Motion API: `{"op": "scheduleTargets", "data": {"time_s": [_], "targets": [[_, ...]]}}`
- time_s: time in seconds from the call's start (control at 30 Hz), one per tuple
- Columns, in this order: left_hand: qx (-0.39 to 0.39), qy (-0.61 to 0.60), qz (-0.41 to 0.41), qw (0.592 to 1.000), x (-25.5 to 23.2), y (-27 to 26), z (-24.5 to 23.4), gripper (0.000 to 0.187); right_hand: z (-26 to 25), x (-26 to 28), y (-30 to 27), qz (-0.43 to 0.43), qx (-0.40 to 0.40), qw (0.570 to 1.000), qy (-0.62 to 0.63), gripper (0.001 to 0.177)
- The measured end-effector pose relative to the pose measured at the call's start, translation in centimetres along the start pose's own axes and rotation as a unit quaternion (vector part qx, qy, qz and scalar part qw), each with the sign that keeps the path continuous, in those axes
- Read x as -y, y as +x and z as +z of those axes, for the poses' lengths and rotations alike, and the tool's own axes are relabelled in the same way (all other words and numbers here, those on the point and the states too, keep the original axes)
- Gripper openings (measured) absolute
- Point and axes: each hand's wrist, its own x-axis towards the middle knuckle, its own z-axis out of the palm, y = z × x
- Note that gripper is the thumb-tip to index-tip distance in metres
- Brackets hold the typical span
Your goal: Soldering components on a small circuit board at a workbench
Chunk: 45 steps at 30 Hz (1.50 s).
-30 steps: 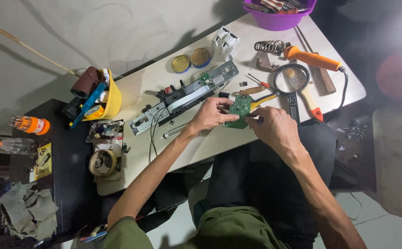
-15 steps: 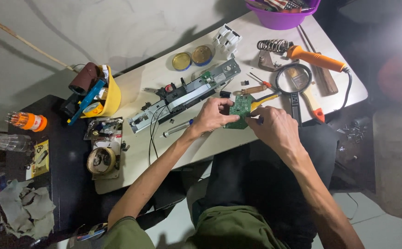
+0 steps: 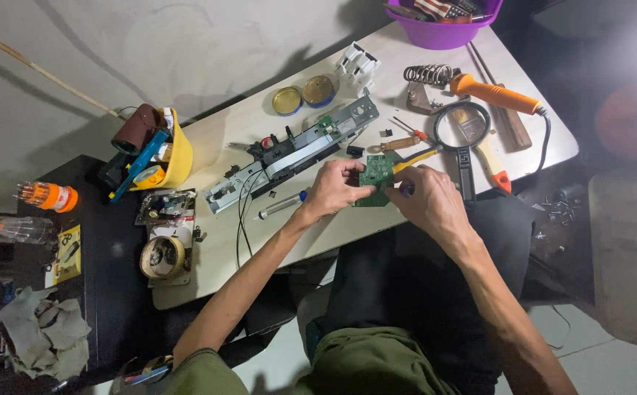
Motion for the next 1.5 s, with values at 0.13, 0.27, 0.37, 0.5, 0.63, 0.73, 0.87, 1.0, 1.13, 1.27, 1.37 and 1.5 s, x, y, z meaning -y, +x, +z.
{"op": "scheduleTargets", "data": {"time_s": [0.13, 0.27, 0.37, 0.5, 0.63, 0.73, 0.87, 1.0, 1.13, 1.27, 1.37, 1.5], "targets": [[-0.003, 0.000, -0.002, 1.000, 0.1, -0.4, 0.0, 0.037, 0.1, -0.1, 0.3, -0.011, -0.002, 0.999, 0.043, 0.029], [-0.007, -0.006, 0.007, 1.000, 0.7, -0.8, 0.0, 0.037, -0.1, 0.5, 0.0, -0.016, -0.003, 0.999, 0.032, 0.030], [-0.019, 0.018, 0.015, 1.000, 0.2, -1.2, 0.0, 0.035, -0.1, 0.9, -0.3, -0.003, -0.003, 1.000, 0.013, 0.027], [-0.030, 0.004, 0.035, 0.999, 0.4, -0.8, 0.1, 0.034, 0.5, 0.7, -0.3, 0.004, -0.005, 1.000, -0.009, 0.027], [-0.029, 0.011, 0.040, 0.999, 1.2, -0.6, 0.5, 0.033, 0.7, 0.5, -0.5, -0.002, -0.017, 1.000, -0.008, 0.027], [-0.029, 0.018, 0.046, 0.998, 1.4, -0.5, 0.6, 0.034, 0.8, 0.5, -0.8, -0.008, -0.029, 1.000, -0.009, 0.026], [-0.038, 0.011, 0.058, 0.998, 0.8, -0.9, 0.8, 0.037, 1.7, -0.2, -1.2, -0.027, -0.062, 0.998, 0.009, 0.028], [-0.050, 0.002, 0.063, 0.997, 2.8, -0.6, 1.0, 0.040, 2.0, -0.2, -1.7, -0.048, -0.084, 0.995, 0.033, 0.030], [-0.079, -0.078, 0.033, 0.993, 0.9, -2.7, 0.7, 0.037, 3.0, 0.2, -1.8, -0.069, -0.122, 0.983, 0.121, 0.028], [-0.120, -0.145, 0.023, 0.982, 0.2, -4.3, 1.2, 0.035, 2.5, 1.6, -3.0, -0.051, -0.114, 0.959, 0.254, 0.031], [-0.139, -0.193, 0.018, 0.971, 1.5, -4.5, 2.1, 0.039, 3.5, 0.8, -2.5, -0.048, -0.119, 0.946, 0.298, 0.032], [-0.148, -0.216, 0.009, 0.965, -1.3, -6.8, 2.7, 0.037, 5.0, -0.3, -2.7, -0.046, -0.126, 0.932, 0.337, 0.032]]}}
